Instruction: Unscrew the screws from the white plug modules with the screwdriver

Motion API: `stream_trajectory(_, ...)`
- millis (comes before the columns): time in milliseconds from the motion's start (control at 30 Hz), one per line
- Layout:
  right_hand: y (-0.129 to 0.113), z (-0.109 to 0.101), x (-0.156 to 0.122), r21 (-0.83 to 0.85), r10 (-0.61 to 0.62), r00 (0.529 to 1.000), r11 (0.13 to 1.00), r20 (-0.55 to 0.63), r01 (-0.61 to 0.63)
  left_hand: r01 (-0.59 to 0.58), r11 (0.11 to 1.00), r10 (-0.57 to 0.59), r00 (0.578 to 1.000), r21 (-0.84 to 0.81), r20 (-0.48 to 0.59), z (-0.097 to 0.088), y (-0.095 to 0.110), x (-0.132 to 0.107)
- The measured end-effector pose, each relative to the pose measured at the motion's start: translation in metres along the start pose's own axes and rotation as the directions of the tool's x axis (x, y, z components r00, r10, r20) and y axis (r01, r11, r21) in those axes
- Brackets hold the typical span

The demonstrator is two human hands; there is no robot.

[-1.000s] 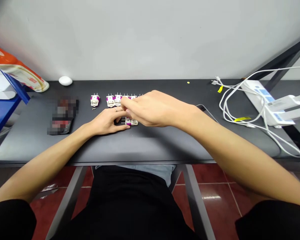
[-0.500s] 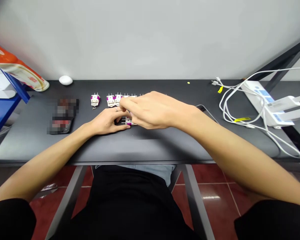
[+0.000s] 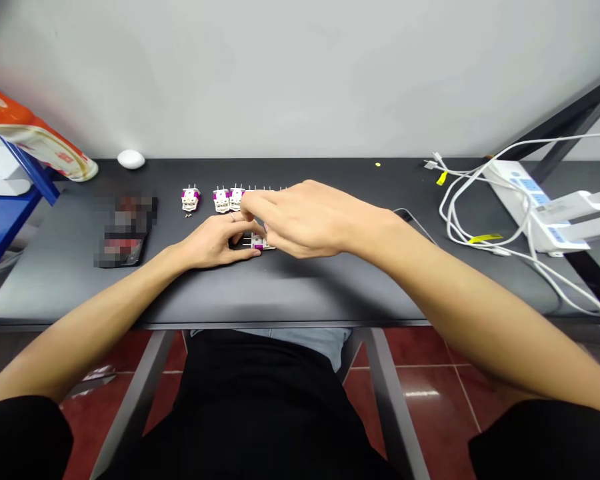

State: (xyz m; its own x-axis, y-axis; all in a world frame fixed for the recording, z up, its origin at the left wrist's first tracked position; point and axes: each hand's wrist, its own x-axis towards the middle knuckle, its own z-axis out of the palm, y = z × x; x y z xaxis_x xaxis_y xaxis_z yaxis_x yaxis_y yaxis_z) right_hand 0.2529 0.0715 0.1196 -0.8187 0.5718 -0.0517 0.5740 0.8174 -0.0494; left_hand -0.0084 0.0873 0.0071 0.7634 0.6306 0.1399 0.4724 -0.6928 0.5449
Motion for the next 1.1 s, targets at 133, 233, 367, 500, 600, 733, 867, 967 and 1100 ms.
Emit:
stream_trajectory(133, -0.0009, 0.0, 0.0024, -0.022, 0.028, 0.999, 0.999, 0.029, -0.028, -0.017, 1.0, 0.018, 1.0, 0.012, -0.02, 0.0017, -0.0027, 0.0)
stream_trajectory(233, -0.0012, 0.0008, 0.0034, -0.043, 0.017, 1.0, 0.999, 0.024, -0.016, -0.018, 1.0, 0.019, 1.0, 0.018, -0.015, 0.0021, -0.0035, -0.0001)
stream_trajectory(367, -0.0006, 0.0021, 0.0012, -0.015, -0.053, 0.998, 0.999, -0.025, 0.052, -0.012, 1.0, 0.012, 1.0, 0.013, -0.011, 0.0018, -0.0024, -0.0001)
stream_trajectory(500, 0.0004, 0.0021, 0.0014, -0.023, -0.043, 0.999, 0.999, -0.024, 0.042, -0.025, 1.0, 0.026, 1.0, 0.008, -0.016, 0.0023, -0.0023, -0.0003)
stream_trajectory(600, 0.0007, 0.0027, 0.0028, -0.045, -0.012, 1.0, 0.999, -0.005, 0.012, -0.02, 1.0, 0.02, 1.0, 0.021, -0.015, 0.0024, -0.0028, -0.0004)
stream_trajectory(733, 0.0001, 0.0039, 0.0016, -0.029, -0.016, 1.0, 0.999, -0.019, 0.016, -0.014, 1.0, 0.014, 1.0, 0.018, -0.007, 0.0017, -0.0023, -0.0003)
stream_trajectory(867, -0.0001, 0.0042, 0.0003, -0.013, -0.024, 0.999, 1.0, -0.038, 0.023, -0.023, 1.0, 0.023, 1.0, 0.001, 0.0, 0.0013, -0.0016, 0.0)
stream_trajectory(967, 0.0003, 0.0042, 0.0011, -0.028, -0.006, 1.0, 1.0, -0.025, 0.006, -0.027, 1.0, 0.027, 1.0, 0.0, -0.004, 0.0017, -0.0016, 0.0002)
stream_trajectory(1100, 0.0012, 0.0044, 0.0004, -0.024, 0.0, 1.0, 1.0, -0.022, -0.001, -0.019, 1.0, 0.019, 1.0, -0.003, -0.001, 0.0011, -0.0005, 0.0)
